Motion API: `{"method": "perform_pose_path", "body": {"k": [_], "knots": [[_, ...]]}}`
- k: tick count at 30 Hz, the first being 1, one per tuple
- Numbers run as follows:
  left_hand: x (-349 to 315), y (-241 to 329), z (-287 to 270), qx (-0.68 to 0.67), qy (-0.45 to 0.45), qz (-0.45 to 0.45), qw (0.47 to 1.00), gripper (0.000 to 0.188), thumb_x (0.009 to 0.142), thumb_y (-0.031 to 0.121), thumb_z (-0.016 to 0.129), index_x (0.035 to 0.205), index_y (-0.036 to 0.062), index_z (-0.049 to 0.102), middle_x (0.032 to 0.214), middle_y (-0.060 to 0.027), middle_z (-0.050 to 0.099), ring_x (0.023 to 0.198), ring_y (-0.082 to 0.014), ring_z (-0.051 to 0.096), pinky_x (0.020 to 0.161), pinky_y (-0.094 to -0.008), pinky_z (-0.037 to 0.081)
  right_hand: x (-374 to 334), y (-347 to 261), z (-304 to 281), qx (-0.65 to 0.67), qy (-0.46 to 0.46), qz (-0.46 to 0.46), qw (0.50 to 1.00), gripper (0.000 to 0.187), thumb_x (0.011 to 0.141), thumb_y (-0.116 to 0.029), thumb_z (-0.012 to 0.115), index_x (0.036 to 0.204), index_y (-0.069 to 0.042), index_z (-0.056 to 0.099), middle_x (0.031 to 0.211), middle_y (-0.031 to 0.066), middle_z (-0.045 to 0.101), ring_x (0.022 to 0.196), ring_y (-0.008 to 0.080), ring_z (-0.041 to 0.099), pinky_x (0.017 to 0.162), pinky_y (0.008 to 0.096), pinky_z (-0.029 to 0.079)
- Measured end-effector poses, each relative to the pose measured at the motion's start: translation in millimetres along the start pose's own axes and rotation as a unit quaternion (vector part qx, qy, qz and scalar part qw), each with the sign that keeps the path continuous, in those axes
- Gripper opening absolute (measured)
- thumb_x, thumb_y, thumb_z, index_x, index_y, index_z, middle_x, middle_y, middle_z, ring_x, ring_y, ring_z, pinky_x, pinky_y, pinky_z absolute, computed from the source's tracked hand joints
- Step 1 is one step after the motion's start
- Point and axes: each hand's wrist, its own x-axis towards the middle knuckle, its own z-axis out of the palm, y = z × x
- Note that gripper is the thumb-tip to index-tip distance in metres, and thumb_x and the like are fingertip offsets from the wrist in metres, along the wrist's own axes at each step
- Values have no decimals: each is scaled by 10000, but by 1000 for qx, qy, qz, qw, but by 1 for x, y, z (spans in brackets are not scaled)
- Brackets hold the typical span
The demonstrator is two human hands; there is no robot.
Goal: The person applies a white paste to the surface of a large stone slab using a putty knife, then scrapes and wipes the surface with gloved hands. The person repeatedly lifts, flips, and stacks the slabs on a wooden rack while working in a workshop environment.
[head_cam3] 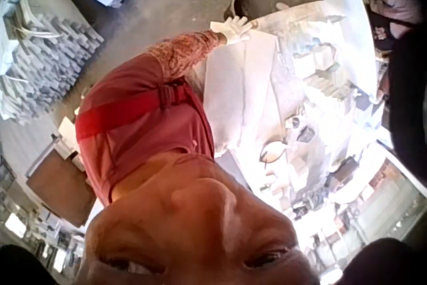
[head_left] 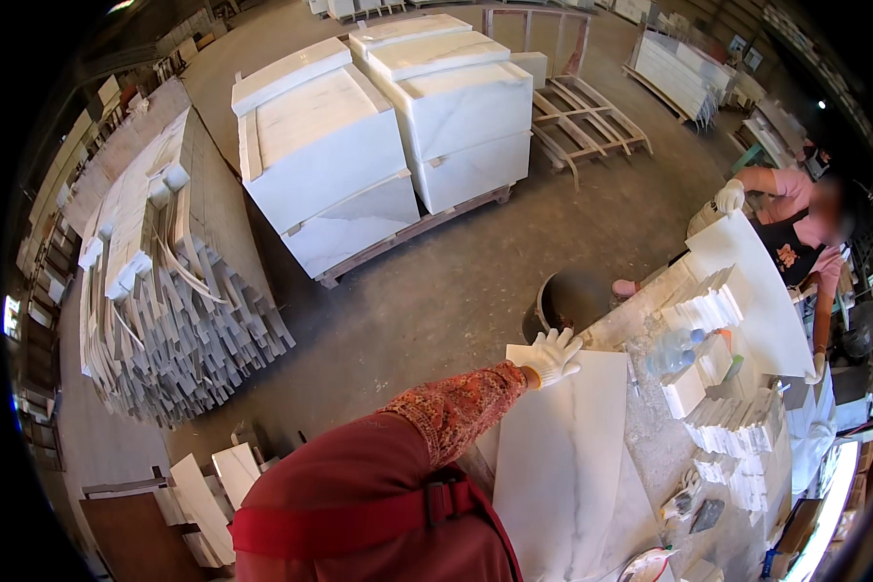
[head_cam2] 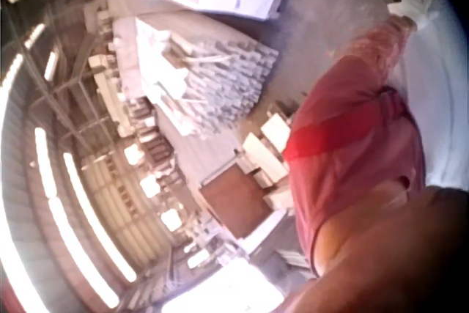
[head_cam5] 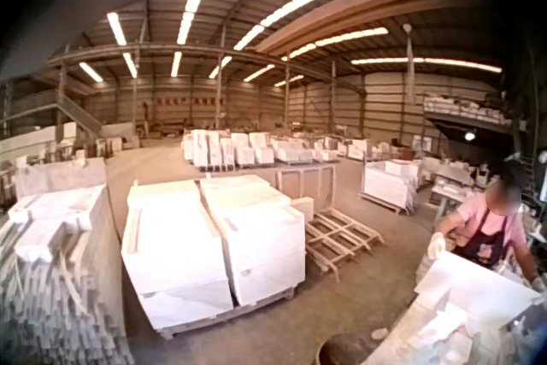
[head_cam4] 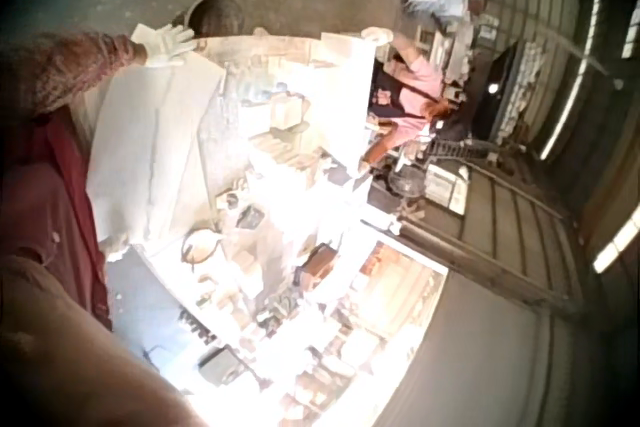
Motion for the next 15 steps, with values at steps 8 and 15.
{"method": "perform_pose_path", "body": {"k": [8,15], "knots": [[24,4,9,23,74,109,991,554,878,421,640,1266,40,534,1224,-175,526,1137,-376,492,928,-505,419,13,-67,31,144,-90,32,985,530,1000,-499,473,1169,4,492,1096,200,580,1021,334,554,961,513,407],[20,3,-3,17,43,94,994,584,877,418,645,1323,64,515,1177,-150,521,1120,-342,485,912,-492,406,35,-83,49,262,-175,72,946,512,1000,-512,463,1106,-11,491,1041,181,572,985,323,542,943,502,408]]}}
